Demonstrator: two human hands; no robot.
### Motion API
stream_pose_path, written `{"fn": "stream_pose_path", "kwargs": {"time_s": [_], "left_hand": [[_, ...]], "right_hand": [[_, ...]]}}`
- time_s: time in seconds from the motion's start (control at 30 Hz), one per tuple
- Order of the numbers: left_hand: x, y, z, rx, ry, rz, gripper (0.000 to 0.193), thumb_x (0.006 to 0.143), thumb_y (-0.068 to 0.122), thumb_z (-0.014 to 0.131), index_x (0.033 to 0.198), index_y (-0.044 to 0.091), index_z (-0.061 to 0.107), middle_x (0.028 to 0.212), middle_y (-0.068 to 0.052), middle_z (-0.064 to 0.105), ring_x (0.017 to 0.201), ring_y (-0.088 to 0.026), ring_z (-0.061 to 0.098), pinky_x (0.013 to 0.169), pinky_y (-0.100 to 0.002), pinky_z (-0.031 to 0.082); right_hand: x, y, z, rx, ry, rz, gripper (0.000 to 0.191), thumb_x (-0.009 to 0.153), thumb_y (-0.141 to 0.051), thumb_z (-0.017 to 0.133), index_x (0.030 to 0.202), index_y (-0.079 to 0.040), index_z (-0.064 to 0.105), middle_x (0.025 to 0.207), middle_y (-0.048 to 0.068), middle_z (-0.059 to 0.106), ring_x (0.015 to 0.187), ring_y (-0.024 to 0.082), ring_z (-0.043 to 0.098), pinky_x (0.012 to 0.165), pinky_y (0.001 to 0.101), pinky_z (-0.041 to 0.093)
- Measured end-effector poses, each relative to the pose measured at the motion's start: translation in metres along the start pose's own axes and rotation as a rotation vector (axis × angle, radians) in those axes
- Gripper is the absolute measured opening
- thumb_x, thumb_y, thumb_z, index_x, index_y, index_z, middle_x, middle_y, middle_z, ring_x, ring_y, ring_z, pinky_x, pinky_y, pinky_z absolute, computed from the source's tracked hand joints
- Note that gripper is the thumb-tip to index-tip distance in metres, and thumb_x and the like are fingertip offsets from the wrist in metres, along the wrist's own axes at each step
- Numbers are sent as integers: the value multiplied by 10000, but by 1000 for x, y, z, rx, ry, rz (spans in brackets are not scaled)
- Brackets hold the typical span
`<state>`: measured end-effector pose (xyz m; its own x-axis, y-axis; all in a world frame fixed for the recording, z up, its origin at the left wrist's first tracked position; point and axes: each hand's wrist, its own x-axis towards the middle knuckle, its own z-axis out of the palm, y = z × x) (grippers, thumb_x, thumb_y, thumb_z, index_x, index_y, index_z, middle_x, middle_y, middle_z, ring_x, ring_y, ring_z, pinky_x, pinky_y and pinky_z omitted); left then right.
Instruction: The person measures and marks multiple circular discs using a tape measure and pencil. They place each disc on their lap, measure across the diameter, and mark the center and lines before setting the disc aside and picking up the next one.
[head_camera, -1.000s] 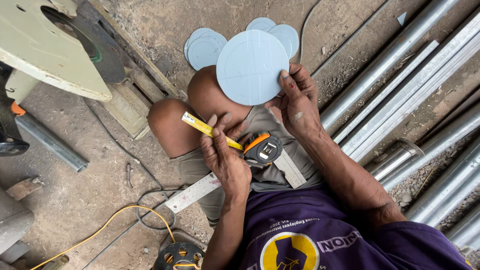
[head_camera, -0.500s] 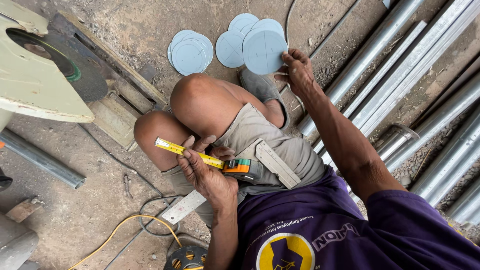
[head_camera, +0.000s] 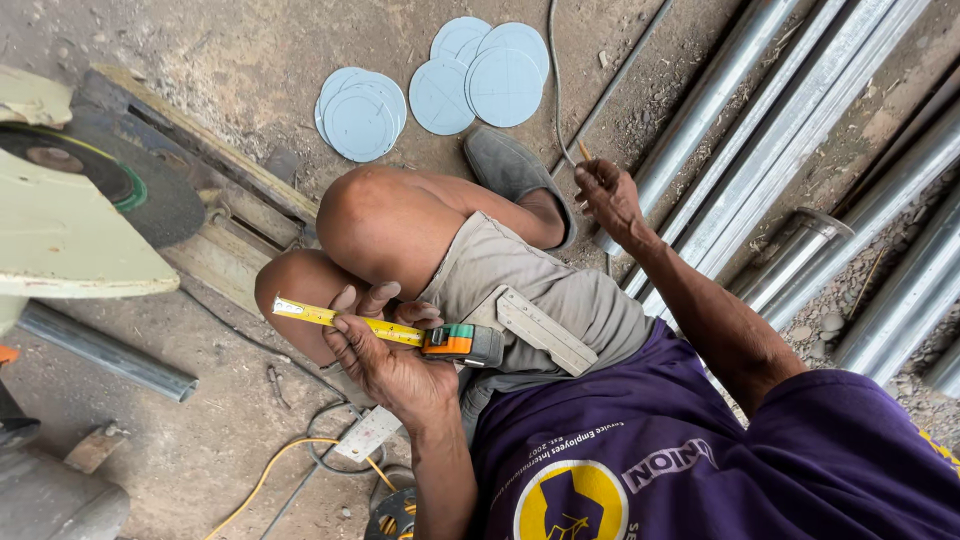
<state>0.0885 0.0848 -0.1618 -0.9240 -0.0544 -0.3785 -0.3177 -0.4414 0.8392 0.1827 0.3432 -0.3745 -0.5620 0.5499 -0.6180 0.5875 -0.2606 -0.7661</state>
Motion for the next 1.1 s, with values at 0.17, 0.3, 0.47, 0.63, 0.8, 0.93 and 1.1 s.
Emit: {"fn": "stream_pose_path", "kwargs": {"time_s": [0.17,0.3,0.47,0.63,0.8,0.93,1.1], "left_hand": [[3,1,12,32,-41,4,387,1077,388,583,1316,102,480,1033,-162,690,648,-248,646,590,-353,588],[3,-2,17,45,-19,-21,373,1081,382,573,1307,97,488,1017,-159,685,647,-232,640,585,-346,591],[8,-9,23,74,-22,-16,374,1085,389,555,1304,91,494,997,-153,685,635,-227,643,581,-335,595],[16,-13,28,134,-5,-1,379,1084,384,552,1311,88,490,952,-145,678,604,-217,645,533,-314,575],[22,-14,34,142,38,-8,373,1084,376,554,1304,81,494,913,-130,662,574,-196,639,512,-301,574],[25,-16,38,159,53,-6,354,1094,368,545,1296,82,492,891,-126,655,556,-189,629,505,-300,565],[28,-17,49,172,60,14,365,1105,370,533,1289,56,503,866,-114,651,525,-172,609,473,-263,525]], "right_hand": [[-14,17,-5,9,-45,56,377,1015,-363,668,1247,-67,677,1016,107,726,824,159,673,673,322,557],[-16,20,-8,-64,-50,100,407,986,-363,653,1275,-75,655,1061,78,748,831,155,696,692,326,598],[-7,11,-8,-83,-55,95,462,1003,-369,642,1342,-56,617,1127,120,740,868,174,709,753,349,600],[7,-1,-3,-74,-66,43,467,1014,-366,640,1353,-47,597,1167,116,726,877,171,715,779,328,607],[13,-11,1,-54,-55,61,362,1059,-299,593,1332,-62,619,1091,122,733,837,171,673,713,322,571],[14,-21,-1,146,-49,57,312,1053,-180,481,1360,-125,497,1110,65,695,809,155,680,660,327,591],[32,-38,-12,331,-54,-3,339,1060,-144,494,1394,-137,434,1074,72,641,847,121,657,710,320,634]]}}
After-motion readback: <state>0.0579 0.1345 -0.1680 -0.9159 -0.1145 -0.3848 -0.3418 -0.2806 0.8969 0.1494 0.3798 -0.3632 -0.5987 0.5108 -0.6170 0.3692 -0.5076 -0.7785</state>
